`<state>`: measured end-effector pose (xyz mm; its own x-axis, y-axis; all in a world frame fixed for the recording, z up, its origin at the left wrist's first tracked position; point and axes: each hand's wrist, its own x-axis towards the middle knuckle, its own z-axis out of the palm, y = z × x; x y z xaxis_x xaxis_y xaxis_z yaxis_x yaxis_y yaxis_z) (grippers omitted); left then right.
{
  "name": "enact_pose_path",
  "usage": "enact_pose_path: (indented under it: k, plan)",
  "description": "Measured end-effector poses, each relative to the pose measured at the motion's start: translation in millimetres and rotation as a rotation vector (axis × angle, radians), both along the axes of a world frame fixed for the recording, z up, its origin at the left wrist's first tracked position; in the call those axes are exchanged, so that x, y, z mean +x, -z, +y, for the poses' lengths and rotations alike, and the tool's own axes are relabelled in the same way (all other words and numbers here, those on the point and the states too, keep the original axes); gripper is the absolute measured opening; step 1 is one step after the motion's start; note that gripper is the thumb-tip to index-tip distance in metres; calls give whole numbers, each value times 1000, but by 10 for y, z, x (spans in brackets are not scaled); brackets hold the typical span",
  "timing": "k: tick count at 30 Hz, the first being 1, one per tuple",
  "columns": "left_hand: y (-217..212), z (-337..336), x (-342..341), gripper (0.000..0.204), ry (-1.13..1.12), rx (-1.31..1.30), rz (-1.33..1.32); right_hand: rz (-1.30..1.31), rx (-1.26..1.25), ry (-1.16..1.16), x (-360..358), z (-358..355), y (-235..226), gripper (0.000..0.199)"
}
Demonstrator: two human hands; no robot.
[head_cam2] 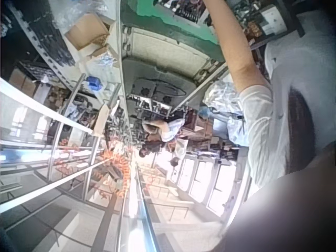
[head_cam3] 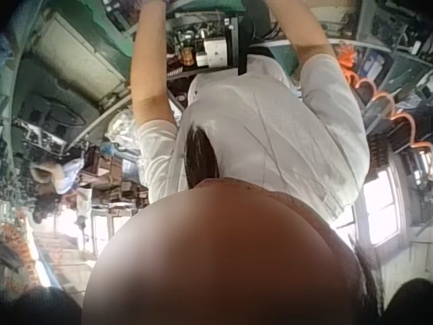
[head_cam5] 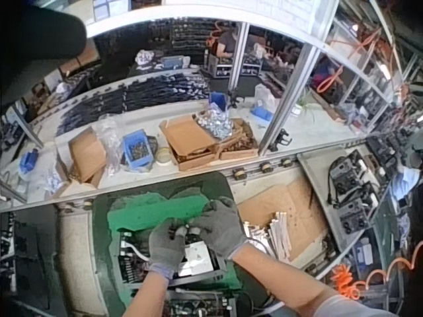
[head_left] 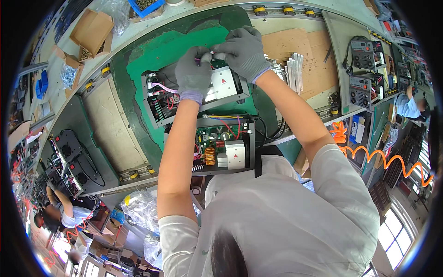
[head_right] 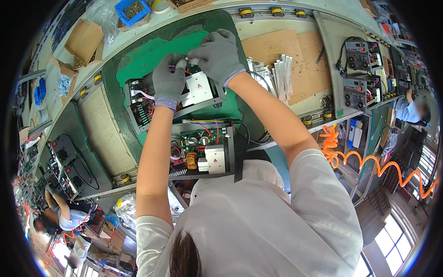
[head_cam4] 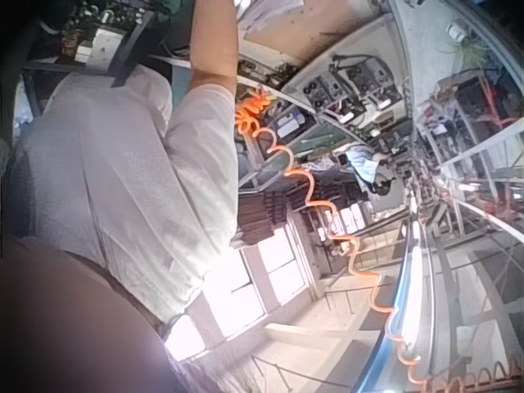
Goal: The worker is assembling or wiring internal components of a solar inverter unit at a manufacturing station.
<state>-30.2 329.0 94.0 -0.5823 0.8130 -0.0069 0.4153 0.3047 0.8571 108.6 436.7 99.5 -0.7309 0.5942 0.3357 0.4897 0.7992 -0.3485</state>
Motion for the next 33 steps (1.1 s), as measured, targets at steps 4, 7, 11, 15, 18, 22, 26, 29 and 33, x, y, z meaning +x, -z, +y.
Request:
enact_pose_path:
  k: [4,7,11,15,18,22,26,29,33]
  plan:
    - [10,-11,-12,16,4,13,-28,-32,-132,43,-47,-28,-6,12]
    - [46,-22,-62,18,7,-40,-108,-68,-183,40,-109,-55,-48,13]
    - [106,-33,-328,29,-71,-12,61,-249,-149,5,-216,6,-143,14]
    - [101,-67,-704,35,15,-443,529,-607,-33,-75,-472,96,-309,17]
    - [199,-172,-732,39,226,-664,722,-897,-45,-234,-714,91,-373,21]
    - [80,-111,-692,35,271,-764,612,-1020,44,-315,-779,142,-330,22]
    - [92,-140,-642,32,235,-726,652,-988,23,-336,-754,213,-253,24]
    - [131,-200,-643,27,197,-591,679,-948,14,-310,-737,212,-235,29]
    - [150,-195,-646,25,195,-607,661,-1006,19,-279,-800,178,-298,28]
